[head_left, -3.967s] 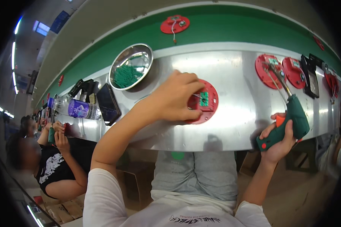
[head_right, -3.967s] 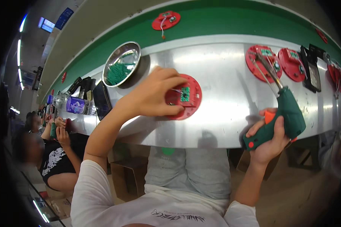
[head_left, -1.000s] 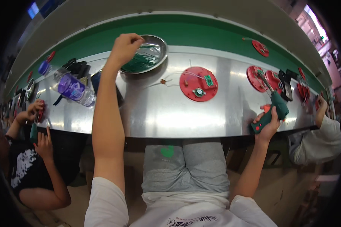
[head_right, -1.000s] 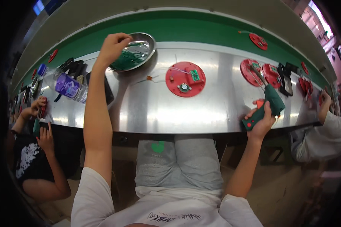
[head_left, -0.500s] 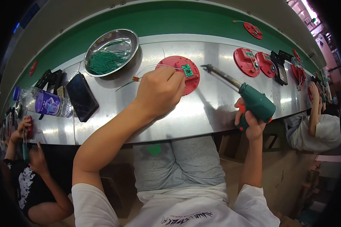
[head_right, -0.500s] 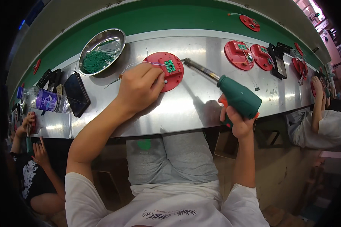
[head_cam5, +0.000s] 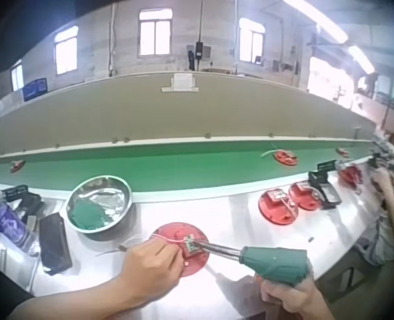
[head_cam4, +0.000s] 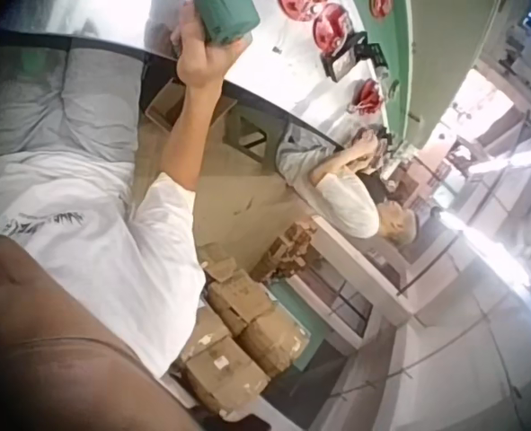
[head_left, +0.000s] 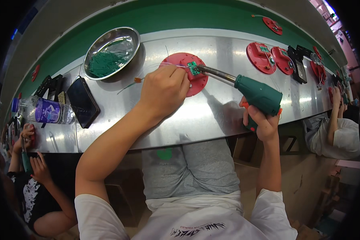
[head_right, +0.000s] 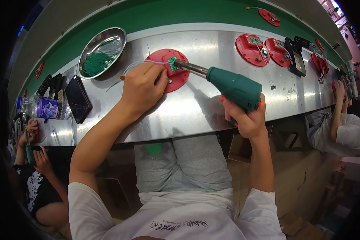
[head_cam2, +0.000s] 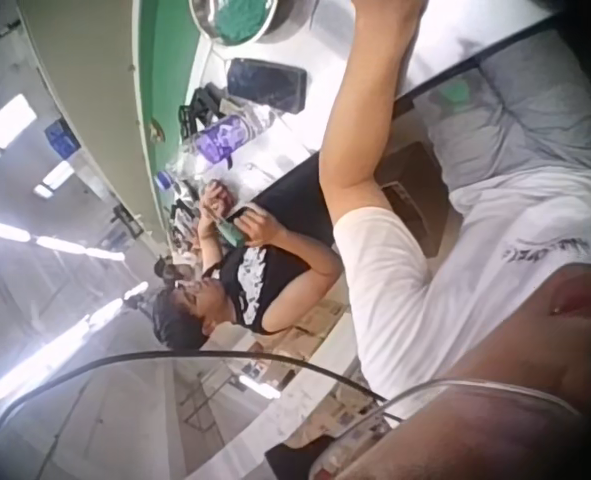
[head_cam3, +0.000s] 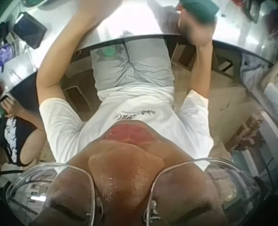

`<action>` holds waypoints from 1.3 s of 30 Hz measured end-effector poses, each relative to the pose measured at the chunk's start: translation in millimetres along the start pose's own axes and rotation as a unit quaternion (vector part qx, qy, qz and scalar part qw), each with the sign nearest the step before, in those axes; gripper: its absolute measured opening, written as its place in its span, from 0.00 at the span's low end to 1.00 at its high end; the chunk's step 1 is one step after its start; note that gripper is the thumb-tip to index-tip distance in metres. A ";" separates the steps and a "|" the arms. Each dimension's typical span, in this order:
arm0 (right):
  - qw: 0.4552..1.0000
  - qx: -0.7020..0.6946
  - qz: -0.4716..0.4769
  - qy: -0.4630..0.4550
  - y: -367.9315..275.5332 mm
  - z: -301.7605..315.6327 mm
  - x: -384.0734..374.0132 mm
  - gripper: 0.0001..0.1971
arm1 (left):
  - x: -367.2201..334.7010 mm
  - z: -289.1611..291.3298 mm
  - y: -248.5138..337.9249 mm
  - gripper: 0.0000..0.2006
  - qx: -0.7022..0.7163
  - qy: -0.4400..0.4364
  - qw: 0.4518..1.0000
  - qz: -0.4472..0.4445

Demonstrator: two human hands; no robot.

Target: Soldering electronic components onto circuit boards on an assembly line.

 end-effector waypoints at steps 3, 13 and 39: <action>1.000 -0.008 -0.006 0.014 -3.6 -5.1 -2.5 0.07 | -1.3 -0.4 -0.2 0.08 0.000 -0.001 1.000 0.003; 0.999 -0.030 -0.027 0.005 -1.4 -6.3 -6.1 0.08 | 3.1 -2.8 -1.5 0.02 0.000 -0.033 0.999 0.026; 0.992 -0.083 0.035 0.082 7.9 14.9 0.2 0.24 | -0.3 3.4 -7.8 0.03 0.004 -0.034 0.999 0.011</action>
Point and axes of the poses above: each hand's wrist, its own x-axis away from the middle knuckle, its own z-axis out of the back of the hand, y = z × x, the point moved 6 cm from there along -x, towards the middle knuckle, and after that the axes turned 7 degrees about -x, right-handed, at the moved point
